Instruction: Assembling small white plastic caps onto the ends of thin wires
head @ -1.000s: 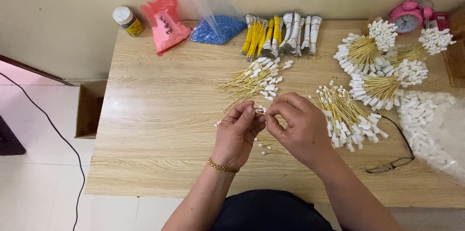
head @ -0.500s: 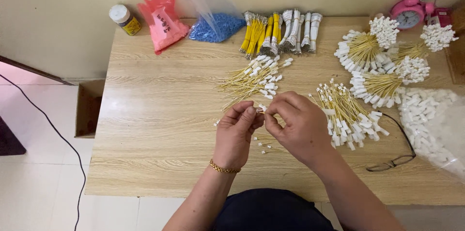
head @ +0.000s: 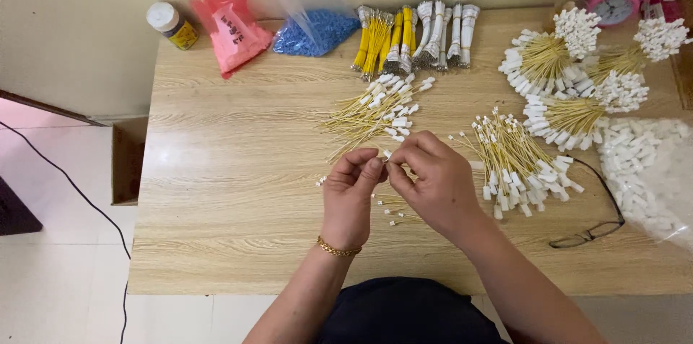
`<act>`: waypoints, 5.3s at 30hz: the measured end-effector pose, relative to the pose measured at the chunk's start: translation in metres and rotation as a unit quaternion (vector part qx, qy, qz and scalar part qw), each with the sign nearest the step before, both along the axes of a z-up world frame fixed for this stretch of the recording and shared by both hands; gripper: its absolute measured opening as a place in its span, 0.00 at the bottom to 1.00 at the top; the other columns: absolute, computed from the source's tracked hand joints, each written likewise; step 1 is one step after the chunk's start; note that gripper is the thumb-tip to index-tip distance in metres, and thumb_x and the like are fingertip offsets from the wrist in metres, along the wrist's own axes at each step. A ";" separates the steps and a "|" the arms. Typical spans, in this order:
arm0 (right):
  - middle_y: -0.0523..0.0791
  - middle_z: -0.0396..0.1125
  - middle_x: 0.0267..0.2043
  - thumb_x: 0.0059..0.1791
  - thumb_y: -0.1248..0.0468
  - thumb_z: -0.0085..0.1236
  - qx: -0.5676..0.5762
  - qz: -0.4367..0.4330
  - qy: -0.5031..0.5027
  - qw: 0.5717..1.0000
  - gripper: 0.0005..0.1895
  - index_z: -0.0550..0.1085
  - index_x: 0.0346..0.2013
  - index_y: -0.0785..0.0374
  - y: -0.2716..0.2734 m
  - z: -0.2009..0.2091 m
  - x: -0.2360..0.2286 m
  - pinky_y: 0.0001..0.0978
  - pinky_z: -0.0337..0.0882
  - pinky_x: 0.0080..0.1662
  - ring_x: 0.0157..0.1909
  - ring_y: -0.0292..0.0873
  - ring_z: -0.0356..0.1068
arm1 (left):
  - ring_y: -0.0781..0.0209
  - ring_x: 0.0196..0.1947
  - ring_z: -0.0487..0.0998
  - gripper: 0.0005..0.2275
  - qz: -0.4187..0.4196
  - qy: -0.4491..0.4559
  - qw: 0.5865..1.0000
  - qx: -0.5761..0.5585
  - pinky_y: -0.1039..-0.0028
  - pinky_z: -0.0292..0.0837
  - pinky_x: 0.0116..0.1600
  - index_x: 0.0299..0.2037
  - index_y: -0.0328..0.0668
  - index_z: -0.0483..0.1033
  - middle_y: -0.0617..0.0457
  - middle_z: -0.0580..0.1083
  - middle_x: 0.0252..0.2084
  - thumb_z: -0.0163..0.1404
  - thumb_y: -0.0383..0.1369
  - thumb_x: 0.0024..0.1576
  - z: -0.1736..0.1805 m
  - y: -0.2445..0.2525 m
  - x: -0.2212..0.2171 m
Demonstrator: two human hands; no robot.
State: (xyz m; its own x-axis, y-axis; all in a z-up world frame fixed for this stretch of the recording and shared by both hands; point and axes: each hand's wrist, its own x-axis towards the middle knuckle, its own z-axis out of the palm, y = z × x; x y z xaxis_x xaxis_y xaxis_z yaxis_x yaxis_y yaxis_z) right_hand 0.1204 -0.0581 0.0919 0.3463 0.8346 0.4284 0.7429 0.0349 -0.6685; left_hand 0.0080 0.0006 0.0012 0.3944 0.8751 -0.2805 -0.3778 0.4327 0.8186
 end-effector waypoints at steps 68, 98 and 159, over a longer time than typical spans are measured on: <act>0.46 0.65 0.19 0.50 0.69 0.52 -0.245 0.122 0.391 0.879 0.07 0.75 0.39 0.69 -0.033 -0.082 0.017 0.23 0.65 0.28 0.24 0.35 0.62 | 0.68 0.30 0.72 0.05 -0.091 0.177 0.965 0.168 0.75 0.71 0.40 0.34 0.40 0.78 0.54 0.74 0.26 0.55 0.32 0.57 -0.017 -0.032 -0.033; 0.45 0.64 0.21 0.43 0.70 0.65 -0.050 0.003 0.297 0.954 0.05 0.79 0.33 0.65 -0.007 -0.017 0.009 0.22 0.62 0.27 0.25 0.32 0.60 | 0.58 0.34 0.80 0.07 -0.043 0.197 0.972 0.119 0.71 0.78 0.41 0.44 0.38 0.77 0.46 0.78 0.33 0.52 0.30 0.57 -0.020 0.061 -0.047; 0.47 0.67 0.36 0.46 0.69 0.60 0.012 0.079 0.080 0.994 0.03 0.78 0.34 0.61 -0.011 0.034 0.003 0.29 0.70 0.34 0.31 0.43 0.70 | 0.56 0.36 0.82 0.06 -0.126 -0.217 0.951 -0.182 0.69 0.80 0.44 0.44 0.38 0.75 0.47 0.78 0.36 0.49 0.28 0.59 0.028 0.019 -0.006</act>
